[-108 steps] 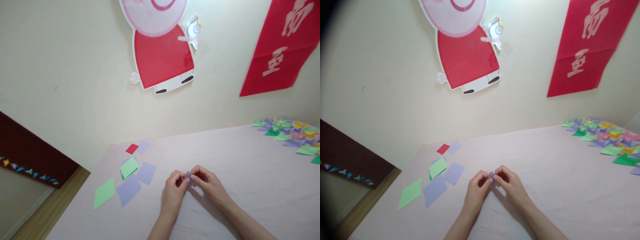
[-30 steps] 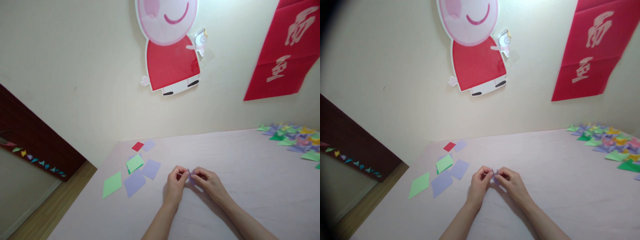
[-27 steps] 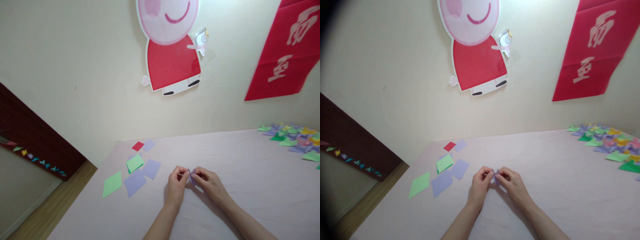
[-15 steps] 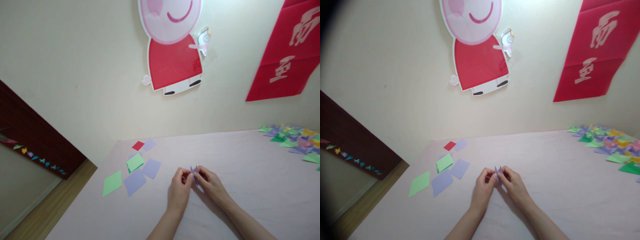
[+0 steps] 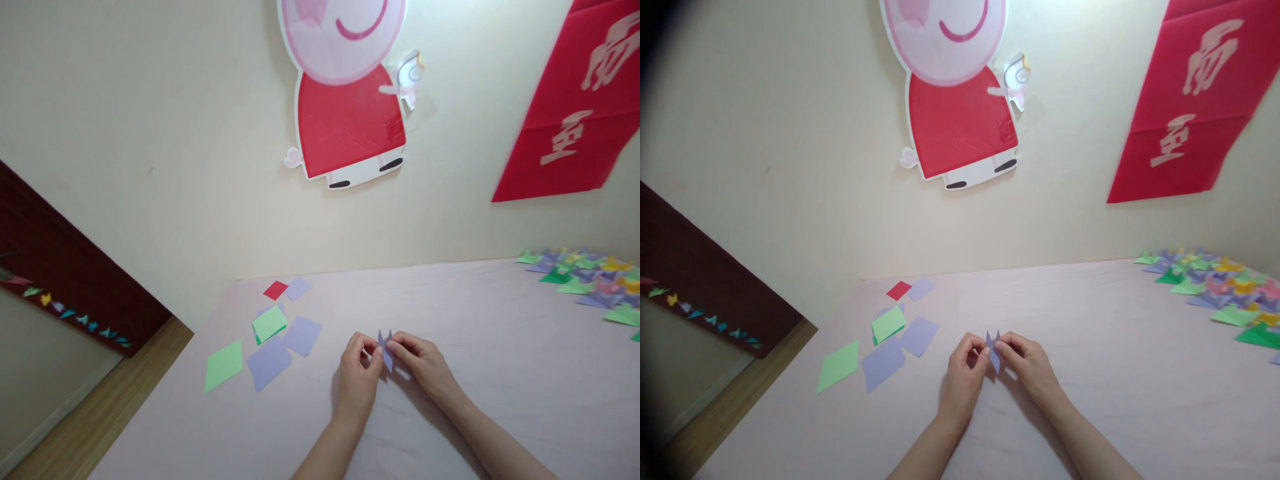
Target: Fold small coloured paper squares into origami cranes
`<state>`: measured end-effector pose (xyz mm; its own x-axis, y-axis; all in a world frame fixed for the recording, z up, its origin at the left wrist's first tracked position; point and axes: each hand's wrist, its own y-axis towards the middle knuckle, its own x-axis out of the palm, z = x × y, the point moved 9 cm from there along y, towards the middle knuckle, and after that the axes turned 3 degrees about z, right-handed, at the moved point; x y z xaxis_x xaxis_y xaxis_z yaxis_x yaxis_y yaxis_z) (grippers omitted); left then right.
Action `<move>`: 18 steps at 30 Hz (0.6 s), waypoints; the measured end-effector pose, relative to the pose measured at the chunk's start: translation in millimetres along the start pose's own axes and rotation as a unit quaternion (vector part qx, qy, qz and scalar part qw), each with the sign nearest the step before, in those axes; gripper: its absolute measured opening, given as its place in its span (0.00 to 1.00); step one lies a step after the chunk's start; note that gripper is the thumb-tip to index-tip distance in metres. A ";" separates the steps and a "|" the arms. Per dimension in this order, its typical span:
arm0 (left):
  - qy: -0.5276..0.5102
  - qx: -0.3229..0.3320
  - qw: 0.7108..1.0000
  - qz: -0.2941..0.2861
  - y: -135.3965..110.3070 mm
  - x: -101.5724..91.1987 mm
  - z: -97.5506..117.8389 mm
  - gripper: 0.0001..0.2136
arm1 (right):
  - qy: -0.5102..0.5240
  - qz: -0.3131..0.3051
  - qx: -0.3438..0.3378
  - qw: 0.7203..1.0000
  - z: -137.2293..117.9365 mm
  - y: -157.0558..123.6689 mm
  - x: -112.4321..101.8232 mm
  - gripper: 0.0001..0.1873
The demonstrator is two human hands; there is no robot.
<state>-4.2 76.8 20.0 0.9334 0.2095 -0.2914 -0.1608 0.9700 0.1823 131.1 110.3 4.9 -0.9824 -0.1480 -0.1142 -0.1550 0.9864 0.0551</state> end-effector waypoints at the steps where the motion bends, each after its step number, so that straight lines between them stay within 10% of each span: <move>1: -0.001 -0.004 1.000 -0.001 0.3 0.6 -2.1 0.05 | -0.007 0.004 0.002 1.000 0.6 -0.1 -1.0 0.19; 18: 0.022 -0.029 0.997 -0.063 -2.5 13.9 -5.5 0.09 | 0.070 0.055 -0.026 0.996 -0.9 -1.6 -5.9 0.19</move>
<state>7.5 77.9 10.3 0.9323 0.0904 -0.3501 -0.0635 0.9941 0.0877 137.0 109.5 6.3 -0.9981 -0.0515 0.0345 -0.0473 0.9925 0.1123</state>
